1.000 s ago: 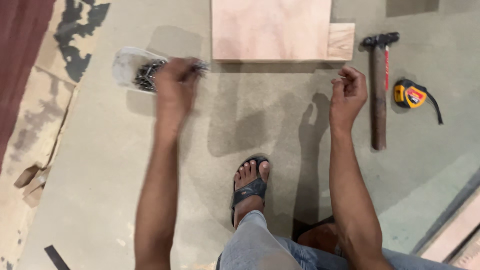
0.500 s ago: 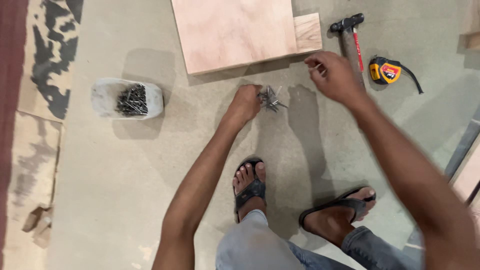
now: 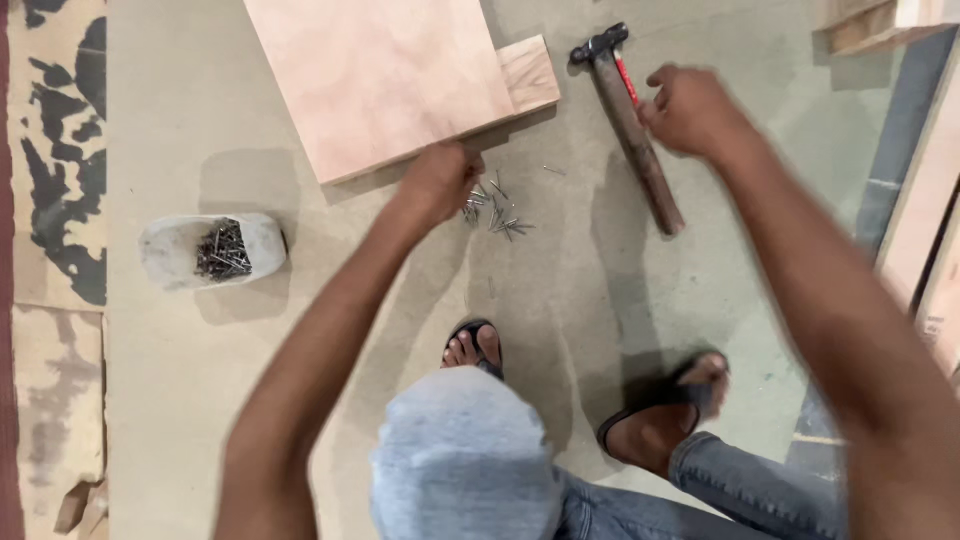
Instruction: The person aligns a rectangular plywood sheet over a smaller wooden block on the floor, then repeatedly picks up nails and hammers them into the wood using a claw hammer. The person adjusts the wood position and continues nailing along the edges.
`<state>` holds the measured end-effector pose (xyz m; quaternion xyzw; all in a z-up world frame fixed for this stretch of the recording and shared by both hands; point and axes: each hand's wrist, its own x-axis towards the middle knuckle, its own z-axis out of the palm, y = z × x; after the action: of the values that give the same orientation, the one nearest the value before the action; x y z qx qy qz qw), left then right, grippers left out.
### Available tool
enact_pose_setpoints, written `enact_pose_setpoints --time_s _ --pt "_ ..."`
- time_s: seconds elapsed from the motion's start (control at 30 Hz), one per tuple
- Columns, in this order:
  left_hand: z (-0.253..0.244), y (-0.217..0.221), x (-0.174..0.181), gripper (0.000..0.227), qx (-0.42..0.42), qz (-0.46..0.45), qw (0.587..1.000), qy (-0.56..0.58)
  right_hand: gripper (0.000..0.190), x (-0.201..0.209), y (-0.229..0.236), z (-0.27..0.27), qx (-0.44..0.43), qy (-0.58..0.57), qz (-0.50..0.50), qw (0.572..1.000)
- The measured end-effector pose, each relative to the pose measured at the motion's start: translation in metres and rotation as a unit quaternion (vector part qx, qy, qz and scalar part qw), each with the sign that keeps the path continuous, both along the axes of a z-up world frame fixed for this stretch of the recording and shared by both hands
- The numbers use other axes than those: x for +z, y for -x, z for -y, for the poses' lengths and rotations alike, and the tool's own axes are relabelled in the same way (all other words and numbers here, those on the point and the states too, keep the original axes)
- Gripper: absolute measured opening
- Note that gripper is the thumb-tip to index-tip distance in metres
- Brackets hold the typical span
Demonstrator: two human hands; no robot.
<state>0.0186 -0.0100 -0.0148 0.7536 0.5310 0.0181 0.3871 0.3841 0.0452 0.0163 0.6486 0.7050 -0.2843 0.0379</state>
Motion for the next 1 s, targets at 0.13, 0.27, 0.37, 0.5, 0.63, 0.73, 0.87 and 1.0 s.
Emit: enact_pose_setpoints --time_s 0.13,0.27,0.37,0.5,0.63,0.73,0.87,1.0 --pt "0.035 -0.034 -0.035 0.022 0.071 0.088 0.991 -0.066 0.089 -0.097 0.022 0.061 -0.06 -0.171 0.123 0.976" --pt "0.047 -0.081 -0.064 0.034 0.104 0.094 0.985 -0.105 0.071 -0.142 0.035 0.074 -0.096 -0.234 0.053 0.966" --pt "0.044 -0.122 -0.082 0.036 0.095 0.068 0.98 -0.159 0.062 -0.154 0.031 0.073 -0.131 -0.212 -0.002 0.968" --pt "0.037 -0.145 -0.097 0.019 0.104 -0.075 0.978 -0.167 0.066 -0.154 0.035 0.071 -0.086 -0.253 -0.051 0.962" --pt "0.031 -0.158 -0.103 0.019 0.067 -0.084 0.962 -0.25 0.065 -0.153 0.027 0.069 -0.105 -0.182 -0.077 0.975" --pt "0.029 -0.147 -0.092 0.018 0.113 0.005 0.973 -0.2 0.062 -0.152 0.019 0.065 -0.068 -0.241 -0.054 0.967" --pt "0.007 -0.109 -0.053 0.014 0.281 0.215 0.925 -0.136 0.061 -0.142 0.015 0.038 -0.2 0.01 -0.353 0.914" --pt "-0.021 -0.073 -0.039 0.014 0.299 0.221 0.879 -0.297 0.059 -0.121 0.025 0.053 -0.357 0.222 -0.511 0.75"
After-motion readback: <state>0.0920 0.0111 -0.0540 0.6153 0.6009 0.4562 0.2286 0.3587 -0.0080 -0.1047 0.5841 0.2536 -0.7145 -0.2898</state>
